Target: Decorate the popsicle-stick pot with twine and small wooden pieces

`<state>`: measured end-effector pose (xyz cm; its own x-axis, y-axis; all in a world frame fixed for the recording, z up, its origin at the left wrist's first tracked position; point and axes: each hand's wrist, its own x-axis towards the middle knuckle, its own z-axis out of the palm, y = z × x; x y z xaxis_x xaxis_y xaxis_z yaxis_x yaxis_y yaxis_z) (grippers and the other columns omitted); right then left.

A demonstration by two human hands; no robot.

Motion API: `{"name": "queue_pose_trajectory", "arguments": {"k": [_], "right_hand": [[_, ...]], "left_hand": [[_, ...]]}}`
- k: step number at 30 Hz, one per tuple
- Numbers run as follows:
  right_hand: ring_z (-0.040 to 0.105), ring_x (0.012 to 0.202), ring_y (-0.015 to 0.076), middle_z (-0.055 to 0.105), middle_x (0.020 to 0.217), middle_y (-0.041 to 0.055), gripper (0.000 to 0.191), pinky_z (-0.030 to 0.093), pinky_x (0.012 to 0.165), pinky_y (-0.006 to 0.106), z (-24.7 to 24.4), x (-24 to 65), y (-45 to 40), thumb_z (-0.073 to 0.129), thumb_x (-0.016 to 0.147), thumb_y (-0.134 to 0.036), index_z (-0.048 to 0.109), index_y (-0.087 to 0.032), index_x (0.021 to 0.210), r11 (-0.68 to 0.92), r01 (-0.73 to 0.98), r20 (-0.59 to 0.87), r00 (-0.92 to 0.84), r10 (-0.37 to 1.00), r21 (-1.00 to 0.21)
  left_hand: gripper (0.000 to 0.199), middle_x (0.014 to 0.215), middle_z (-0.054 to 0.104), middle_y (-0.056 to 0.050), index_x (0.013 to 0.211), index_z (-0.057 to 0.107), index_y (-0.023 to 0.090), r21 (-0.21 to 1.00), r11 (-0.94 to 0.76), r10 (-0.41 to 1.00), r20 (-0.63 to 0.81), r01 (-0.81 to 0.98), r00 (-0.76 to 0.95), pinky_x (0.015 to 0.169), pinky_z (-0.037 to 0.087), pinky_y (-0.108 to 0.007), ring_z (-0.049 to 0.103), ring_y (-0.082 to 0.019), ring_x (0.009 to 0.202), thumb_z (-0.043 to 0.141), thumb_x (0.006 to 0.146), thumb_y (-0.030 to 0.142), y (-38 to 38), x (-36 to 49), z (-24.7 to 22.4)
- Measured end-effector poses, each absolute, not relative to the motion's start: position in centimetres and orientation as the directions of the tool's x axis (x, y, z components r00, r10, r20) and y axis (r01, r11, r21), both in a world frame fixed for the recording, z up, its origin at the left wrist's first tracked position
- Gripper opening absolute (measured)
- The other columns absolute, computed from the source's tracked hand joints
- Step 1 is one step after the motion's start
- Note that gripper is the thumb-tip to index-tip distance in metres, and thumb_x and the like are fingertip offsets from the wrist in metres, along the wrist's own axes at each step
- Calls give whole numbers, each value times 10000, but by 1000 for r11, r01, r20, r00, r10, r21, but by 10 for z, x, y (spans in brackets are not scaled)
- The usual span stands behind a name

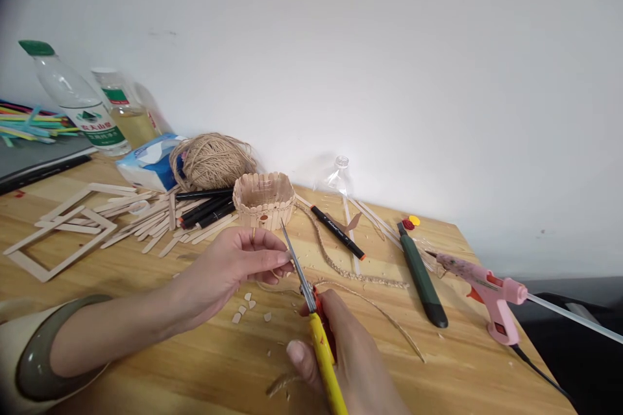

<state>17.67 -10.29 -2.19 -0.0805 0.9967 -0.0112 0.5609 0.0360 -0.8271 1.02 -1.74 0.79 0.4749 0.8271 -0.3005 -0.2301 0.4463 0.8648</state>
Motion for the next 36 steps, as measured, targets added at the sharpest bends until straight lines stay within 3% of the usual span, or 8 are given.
{"name": "queue_pose_trajectory", "arguments": {"k": [9, 14, 21, 28, 36], "right_hand": [[548, 662, 200, 573, 754, 32, 464, 455, 581, 273, -16, 177, -101, 519, 745, -628, 572, -221, 963, 79, 583, -1, -134, 991, -809], [436, 549, 149, 475, 680, 1, 526, 359, 486, 252, -29, 180, -102, 378, 775, -701, 521, -222, 938, 39, 533, -73, -189, 979, -845], [481, 482, 155, 512, 605, 8, 559, 359, 403, 250, -73, 193, -90, 507, 673, -725, 555, -212, 889, 9, 412, -117, -278, 954, -911], [440, 521, 145, 452, 613, -7, 504, 364, 443, 244, -44, 191, -96, 448, 736, -706, 538, -221, 840, 45, 448, -81, -259, 963, -893], [428, 526, 140, 451, 622, -10, 505, 370, 457, 237, -33, 189, -95, 441, 751, -703, 526, -209, 806, 55, 478, -83, -263, 961, -876]], "left_hand": [[124, 593, 654, 7, 637, 666, 105, 841, 472, 823, -313, -263, 475, 551, 460, -169, 576, -62, 564, 735, 613, 206, -18, 8, 9], [112, 585, 652, 2, 637, 667, 96, 849, 466, 824, -313, -250, 472, 537, 470, -168, 581, -69, 562, 726, 613, 188, -17, 7, 10], [98, 565, 653, 13, 623, 669, 102, 846, 467, 816, -300, -258, 495, 537, 469, -155, 578, -54, 536, 725, 626, 182, -16, 4, 10], [101, 579, 645, 9, 643, 677, 106, 857, 455, 817, -294, -240, 496, 535, 474, -159, 579, -65, 563, 729, 628, 191, -15, 2, 8], [204, 683, 674, -16, 694, 673, 136, 894, 394, 806, -224, -214, 548, 543, 476, -168, 603, -98, 669, 694, 699, 338, -15, -6, 7]]}}
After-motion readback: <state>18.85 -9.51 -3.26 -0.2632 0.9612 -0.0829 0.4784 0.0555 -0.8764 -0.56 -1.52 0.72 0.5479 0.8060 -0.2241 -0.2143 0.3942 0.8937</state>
